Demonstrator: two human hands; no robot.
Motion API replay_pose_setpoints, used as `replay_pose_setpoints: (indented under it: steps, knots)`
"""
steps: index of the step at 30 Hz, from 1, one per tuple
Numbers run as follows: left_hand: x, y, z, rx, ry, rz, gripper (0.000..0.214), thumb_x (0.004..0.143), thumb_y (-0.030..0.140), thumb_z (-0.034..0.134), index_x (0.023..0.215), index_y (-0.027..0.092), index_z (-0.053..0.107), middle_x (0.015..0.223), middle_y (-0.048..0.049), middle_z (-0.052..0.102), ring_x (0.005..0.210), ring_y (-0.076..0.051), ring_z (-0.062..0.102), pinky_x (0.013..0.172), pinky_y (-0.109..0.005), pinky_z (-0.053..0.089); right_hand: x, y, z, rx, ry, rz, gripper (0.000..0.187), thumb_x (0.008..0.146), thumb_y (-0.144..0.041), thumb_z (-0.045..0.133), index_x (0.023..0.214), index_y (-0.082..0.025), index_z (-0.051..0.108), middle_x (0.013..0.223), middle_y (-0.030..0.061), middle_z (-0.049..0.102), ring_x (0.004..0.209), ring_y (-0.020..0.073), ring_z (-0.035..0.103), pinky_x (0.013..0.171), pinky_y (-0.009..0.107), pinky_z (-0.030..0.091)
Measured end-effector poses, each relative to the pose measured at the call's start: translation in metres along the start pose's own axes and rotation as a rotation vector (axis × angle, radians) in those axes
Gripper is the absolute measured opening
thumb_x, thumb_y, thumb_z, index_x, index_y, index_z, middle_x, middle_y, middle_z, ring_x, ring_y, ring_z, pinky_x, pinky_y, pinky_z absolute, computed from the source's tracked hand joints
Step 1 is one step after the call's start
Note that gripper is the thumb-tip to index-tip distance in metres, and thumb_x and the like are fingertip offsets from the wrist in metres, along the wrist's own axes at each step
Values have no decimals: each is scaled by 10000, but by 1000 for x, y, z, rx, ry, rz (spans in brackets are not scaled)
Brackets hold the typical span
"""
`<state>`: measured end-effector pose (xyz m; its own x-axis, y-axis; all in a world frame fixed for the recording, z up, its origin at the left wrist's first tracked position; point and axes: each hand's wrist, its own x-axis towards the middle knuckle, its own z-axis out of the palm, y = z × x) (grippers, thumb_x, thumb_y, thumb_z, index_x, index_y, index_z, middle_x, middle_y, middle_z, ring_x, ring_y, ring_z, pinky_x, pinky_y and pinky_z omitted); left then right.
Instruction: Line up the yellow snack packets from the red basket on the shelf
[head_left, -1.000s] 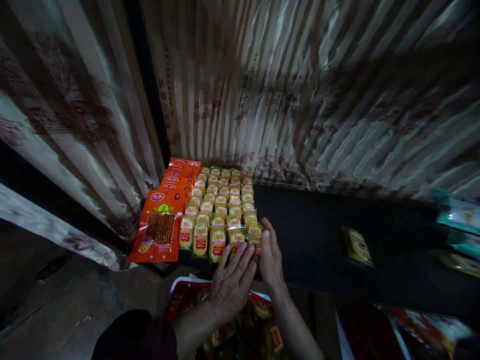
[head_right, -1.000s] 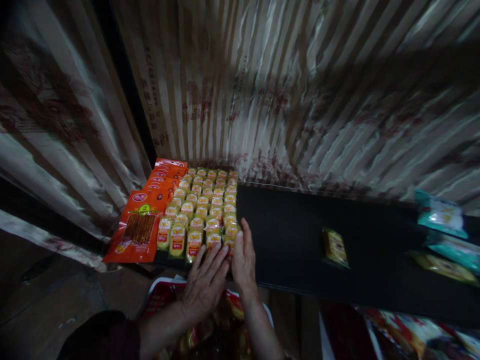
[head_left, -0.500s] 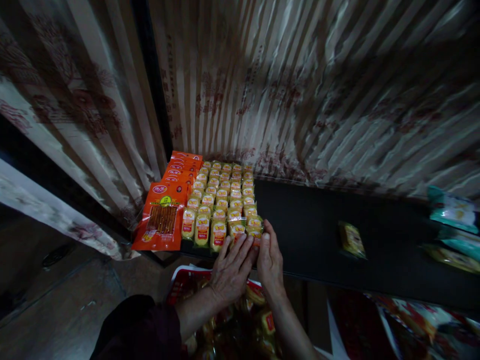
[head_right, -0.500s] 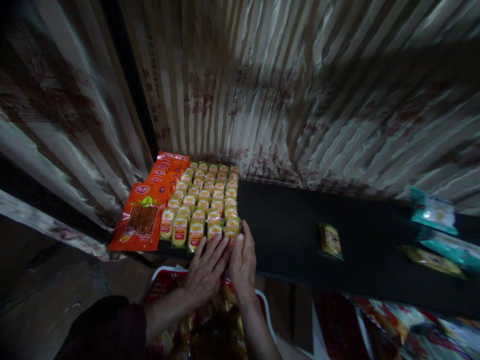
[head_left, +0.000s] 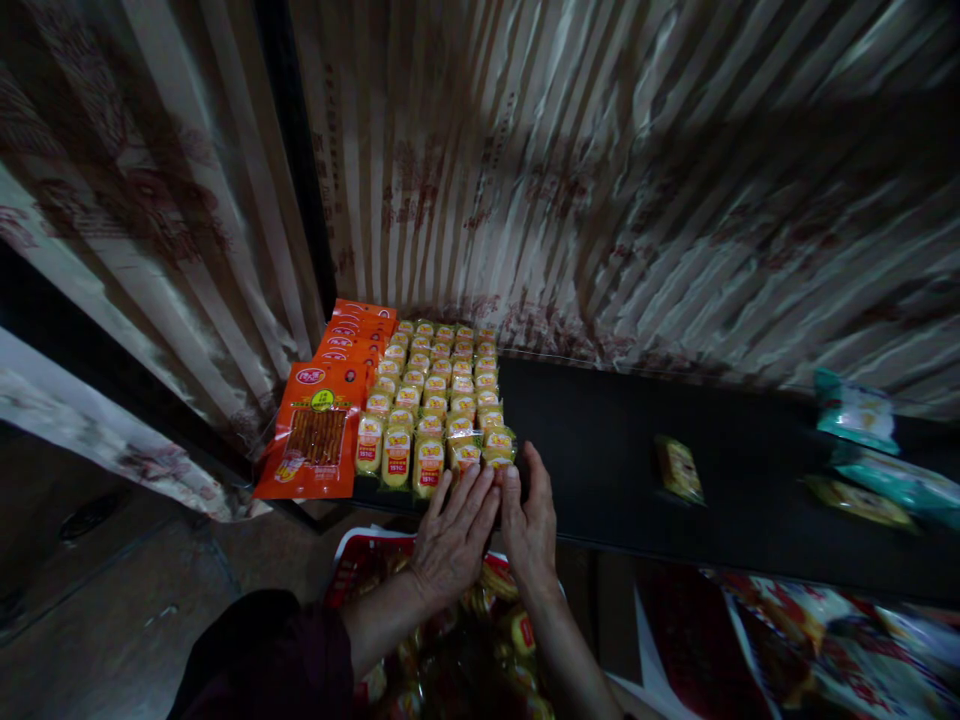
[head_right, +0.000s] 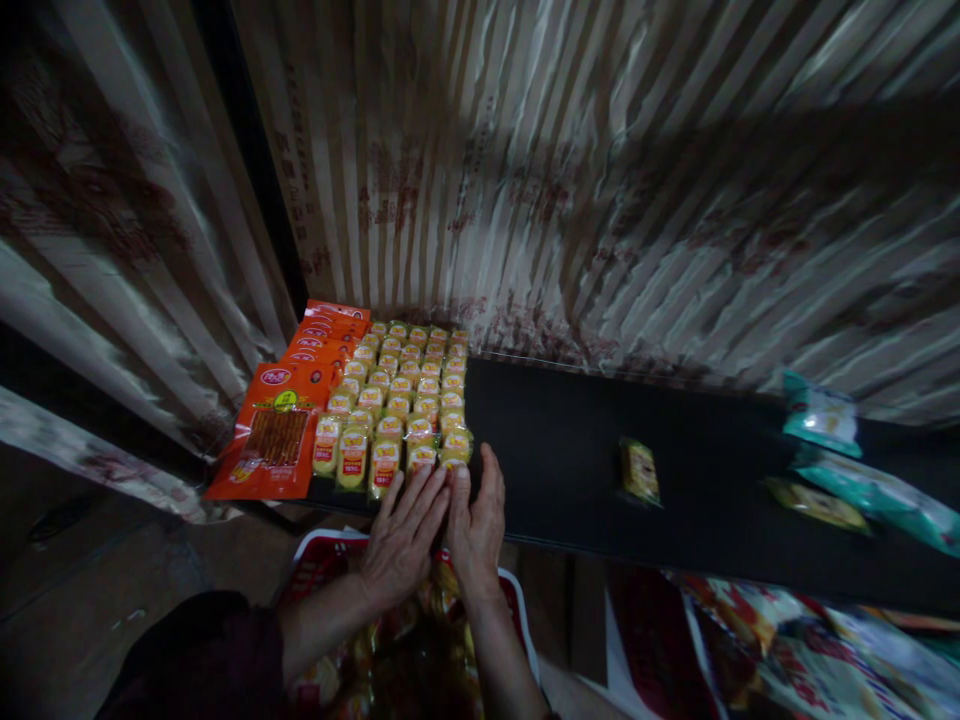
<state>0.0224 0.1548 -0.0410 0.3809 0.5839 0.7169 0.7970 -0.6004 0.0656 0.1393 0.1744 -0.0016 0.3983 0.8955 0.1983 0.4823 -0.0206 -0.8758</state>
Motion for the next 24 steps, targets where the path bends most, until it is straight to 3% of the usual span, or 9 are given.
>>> replay_pose_setpoints:
  steps: [7, 13, 19, 24]
  knots:
    - [1, 1, -8, -30, -8, -14, 520, 830, 100, 459, 1350, 118, 471, 1531, -102, 325, 1445, -262, 209, 1185, -483, 174, -10, 4, -9, -36, 107, -130, 567, 921, -513, 340, 1313, -126, 473, 1375, 183, 484, 1292, 271, 440, 1082, 510, 327]
    - [3, -16, -29, -76, -1, -35, 451, 831, 162, 444, 1270, 159, 548, 1468, -97, 438, 1443, -231, 224, 1182, -485, 200, -23, -18, -5, -34, 151, -345, 444, 948, -395, 365, 1305, -156, 476, 1366, 172, 479, 1275, 270, 457, 1043, 517, 373]
    - [10, -73, -63, 4, 176, -273, 375, 841, 124, 452, 1179, 208, 592, 1357, -87, 561, 1407, -223, 311, 1142, -498, 296, -31, -66, 23, -50, 42, -539, 367, 935, -306, 414, 1262, -178, 515, 1354, 154, 510, 1278, 258, 466, 1063, 515, 369]
    - [10, -134, -81, 141, 82, -591, 399, 844, 126, 457, 1223, 143, 579, 1432, -157, 467, 1419, -298, 273, 1114, -533, 329, -12, -100, 66, -141, -157, -676, 370, 926, -262, 398, 1256, -181, 546, 1303, 114, 579, 1279, 231, 471, 1076, 484, 382]
